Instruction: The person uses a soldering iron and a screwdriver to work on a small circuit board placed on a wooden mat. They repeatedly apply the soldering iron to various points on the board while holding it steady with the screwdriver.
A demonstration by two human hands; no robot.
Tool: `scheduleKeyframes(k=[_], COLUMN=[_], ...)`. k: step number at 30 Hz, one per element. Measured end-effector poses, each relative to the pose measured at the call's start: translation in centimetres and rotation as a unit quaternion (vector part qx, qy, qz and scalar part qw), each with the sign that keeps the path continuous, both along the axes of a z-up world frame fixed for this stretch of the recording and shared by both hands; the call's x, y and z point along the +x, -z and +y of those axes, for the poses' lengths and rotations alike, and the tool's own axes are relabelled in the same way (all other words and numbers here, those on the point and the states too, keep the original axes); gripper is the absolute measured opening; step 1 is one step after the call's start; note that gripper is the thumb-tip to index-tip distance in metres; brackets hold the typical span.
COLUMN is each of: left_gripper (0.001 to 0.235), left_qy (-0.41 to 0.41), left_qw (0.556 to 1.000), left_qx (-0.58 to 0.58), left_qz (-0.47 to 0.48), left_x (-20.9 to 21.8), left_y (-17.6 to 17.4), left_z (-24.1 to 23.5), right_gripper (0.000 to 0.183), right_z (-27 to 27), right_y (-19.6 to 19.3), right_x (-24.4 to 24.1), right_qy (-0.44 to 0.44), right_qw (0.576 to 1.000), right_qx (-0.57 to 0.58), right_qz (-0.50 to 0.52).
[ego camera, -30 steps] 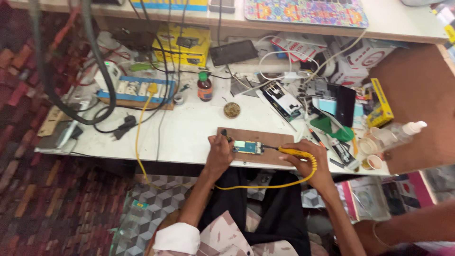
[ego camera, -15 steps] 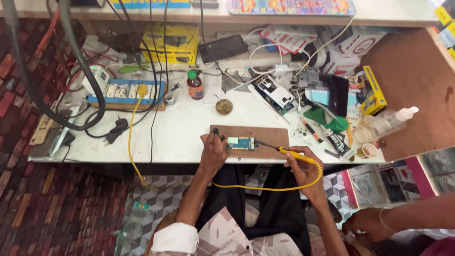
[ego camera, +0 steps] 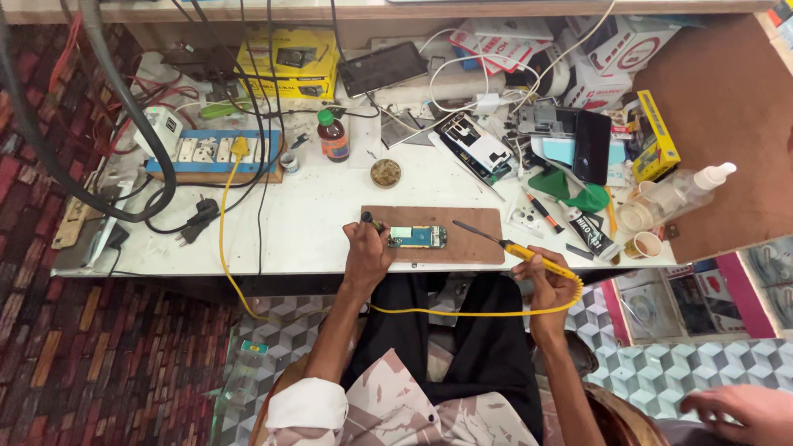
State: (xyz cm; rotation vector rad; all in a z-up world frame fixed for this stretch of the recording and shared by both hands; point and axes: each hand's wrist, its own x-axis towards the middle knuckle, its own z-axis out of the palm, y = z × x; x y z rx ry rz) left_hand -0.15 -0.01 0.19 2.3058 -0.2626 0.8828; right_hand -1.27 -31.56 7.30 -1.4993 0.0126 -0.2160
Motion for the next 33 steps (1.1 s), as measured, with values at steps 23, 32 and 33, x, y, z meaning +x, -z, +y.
scheduleKeyframes(k=[23,32,33], left_gripper=[0.01,0.01,0.009], left_qy=[-0.02,-0.013,-0.012], left_qw=[0.997,1.0,1.0], left_qx=[0.077,0.012,0.006], left_qz=[-0.001,0.016,0.019], left_x=[0.4,-0.5,-0.8], left_y=[1.4,-0.4,-0.4], left_z=[0.6,0.2,0.4], right_gripper=[0.025,0.025,0.025], right_z=[0.1,-0.8,-0.7], right_y=[1.3,2.6,3.1], right_x=[1.1,1.9,2.0], right_qy=[-0.032,0.017,0.019], right_qw=[0.999,0.982,0.975], right_qx=[-0.034,0.186,0.22], right_qz=[0.008,0.017,0.021])
